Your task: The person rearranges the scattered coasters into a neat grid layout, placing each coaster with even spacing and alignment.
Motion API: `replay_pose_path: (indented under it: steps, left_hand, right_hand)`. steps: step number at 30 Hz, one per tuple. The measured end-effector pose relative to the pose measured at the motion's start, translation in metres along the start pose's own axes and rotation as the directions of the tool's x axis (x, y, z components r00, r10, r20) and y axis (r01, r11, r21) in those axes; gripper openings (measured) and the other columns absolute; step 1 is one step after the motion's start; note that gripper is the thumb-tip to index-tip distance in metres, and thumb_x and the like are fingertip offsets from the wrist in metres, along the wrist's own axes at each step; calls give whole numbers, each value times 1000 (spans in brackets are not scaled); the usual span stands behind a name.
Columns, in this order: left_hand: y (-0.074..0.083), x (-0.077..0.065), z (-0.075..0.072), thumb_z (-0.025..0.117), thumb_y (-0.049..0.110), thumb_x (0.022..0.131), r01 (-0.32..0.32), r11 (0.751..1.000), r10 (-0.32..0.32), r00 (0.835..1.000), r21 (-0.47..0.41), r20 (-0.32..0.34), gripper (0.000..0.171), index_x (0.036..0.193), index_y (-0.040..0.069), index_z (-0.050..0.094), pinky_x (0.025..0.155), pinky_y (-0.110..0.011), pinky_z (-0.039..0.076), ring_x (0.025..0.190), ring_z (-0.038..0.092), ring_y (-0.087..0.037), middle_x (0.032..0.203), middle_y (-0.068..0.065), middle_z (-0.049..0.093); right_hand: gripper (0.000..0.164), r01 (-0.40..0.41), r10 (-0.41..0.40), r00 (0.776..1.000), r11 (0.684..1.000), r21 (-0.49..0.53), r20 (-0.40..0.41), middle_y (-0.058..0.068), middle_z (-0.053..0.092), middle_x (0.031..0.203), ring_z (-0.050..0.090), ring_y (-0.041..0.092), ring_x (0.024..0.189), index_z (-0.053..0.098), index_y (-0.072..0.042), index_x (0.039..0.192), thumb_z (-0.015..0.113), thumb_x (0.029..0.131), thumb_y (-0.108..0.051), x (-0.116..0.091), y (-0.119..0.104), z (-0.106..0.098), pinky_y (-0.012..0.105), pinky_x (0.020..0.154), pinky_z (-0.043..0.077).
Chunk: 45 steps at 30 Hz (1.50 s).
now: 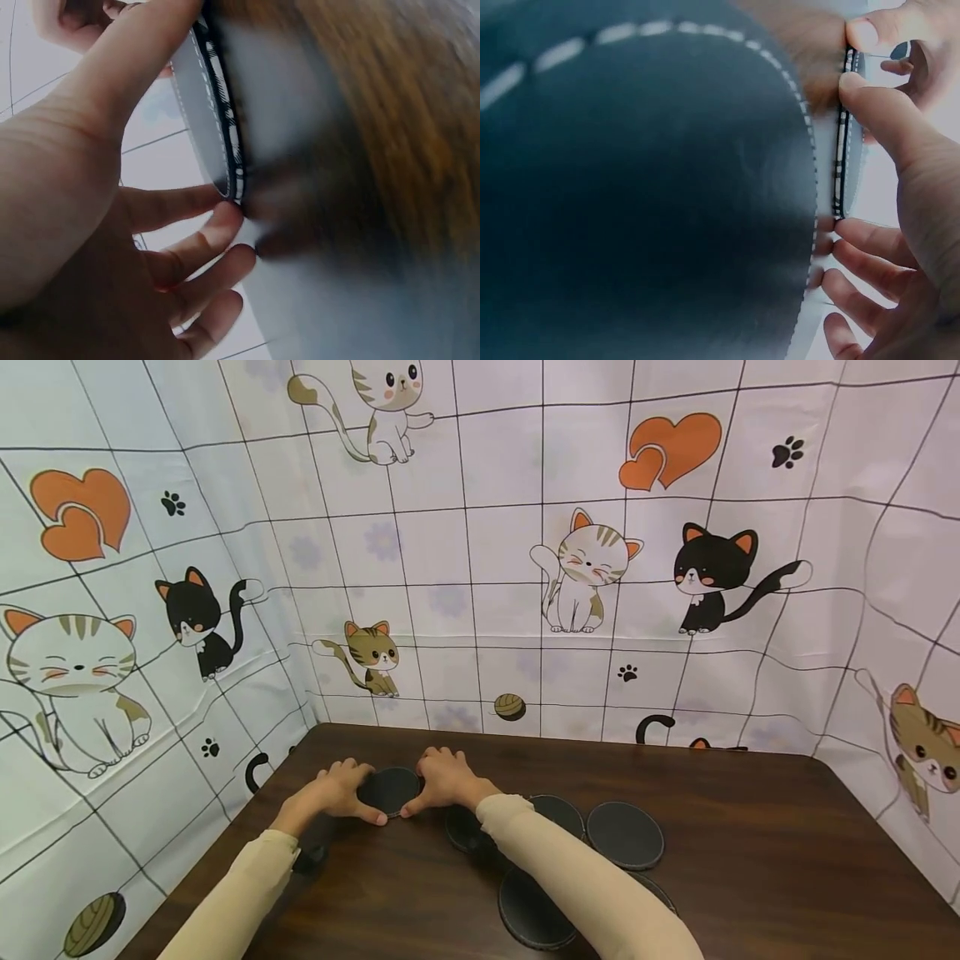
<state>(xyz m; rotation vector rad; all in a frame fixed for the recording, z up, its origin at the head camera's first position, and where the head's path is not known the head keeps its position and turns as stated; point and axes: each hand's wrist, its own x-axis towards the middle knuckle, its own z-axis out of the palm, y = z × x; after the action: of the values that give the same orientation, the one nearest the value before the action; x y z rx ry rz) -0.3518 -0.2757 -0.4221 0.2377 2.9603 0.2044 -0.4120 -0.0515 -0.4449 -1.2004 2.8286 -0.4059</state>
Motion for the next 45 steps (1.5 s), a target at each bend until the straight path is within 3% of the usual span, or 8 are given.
replay_pose_path:
  steps: [9, 15, 21, 27, 33, 45]
  left_hand:
    - [-9, 6, 4, 86, 63, 71, -112, 993, 110, 993, -29, -45, 92, 132, -1, 60, 91, -52, 40, 106, 51, -30, 114, -9, 55]
    - [-17, 6, 0, 85, 64, 71, -144, 989, 141, 988, -44, -61, 91, 130, -1, 60, 90, -52, 41, 102, 52, -28, 112, -7, 55]
    - [-14, -1, -9, 84, 68, 70, -161, 986, 157, 982, -33, -106, 93, 129, 1, 60, 88, -51, 41, 100, 51, -27, 109, -7, 53]
    - [4, -12, -29, 82, 72, 69, -189, 982, 183, 966, -15, -185, 97, 130, 0, 61, 87, -49, 40, 100, 51, -27, 111, -7, 53]
    - [30, -28, -45, 80, 75, 69, -255, 967, 248, 943, -4, -224, 100, 131, 0, 60, 88, -49, 41, 98, 51, -26, 110, -7, 53]
    - [82, -52, -36, 81, 73, 68, -351, 935, 329, 912, -53, -244, 97, 130, 2, 59, 85, -47, 42, 95, 50, -20, 106, -3, 52]
  right_hand:
    - [73, 12, -11, 1000, 1000, 13, -24, 6, 58, 129, 53, 26, 114, 69, -10, 118, 81, 74, -67, 3, 3, 4, 50, 96, 40]
    - [72, 44, -43, 998, 999, 13, -56, 5, 58, 130, 52, 25, 116, 70, -11, 115, 80, 74, -69, 5, 3, 3, 49, 99, 39]
    - [72, 65, -59, 994, 996, 65, -96, 6, 57, 133, 51, 26, 121, 70, -10, 117, 80, 75, -67, -6, 1, -7, 53, 105, 35]
    - [69, 90, -80, 982, 995, 49, -173, 4, 57, 134, 51, 26, 124, 71, -10, 116, 81, 75, -65, -22, 3, -34, 59, 107, 32]
    - [71, 114, -92, 966, 990, 79, -242, 5, 56, 135, 50, 28, 127, 71, -8, 116, 84, 74, -63, -56, 2, -55, 62, 106, 32]
    - [69, 115, -86, 941, 991, 71, -329, 7, 58, 134, 49, 29, 127, 72, -7, 112, 85, 73, -62, -131, 3, -67, 57, 103, 34]
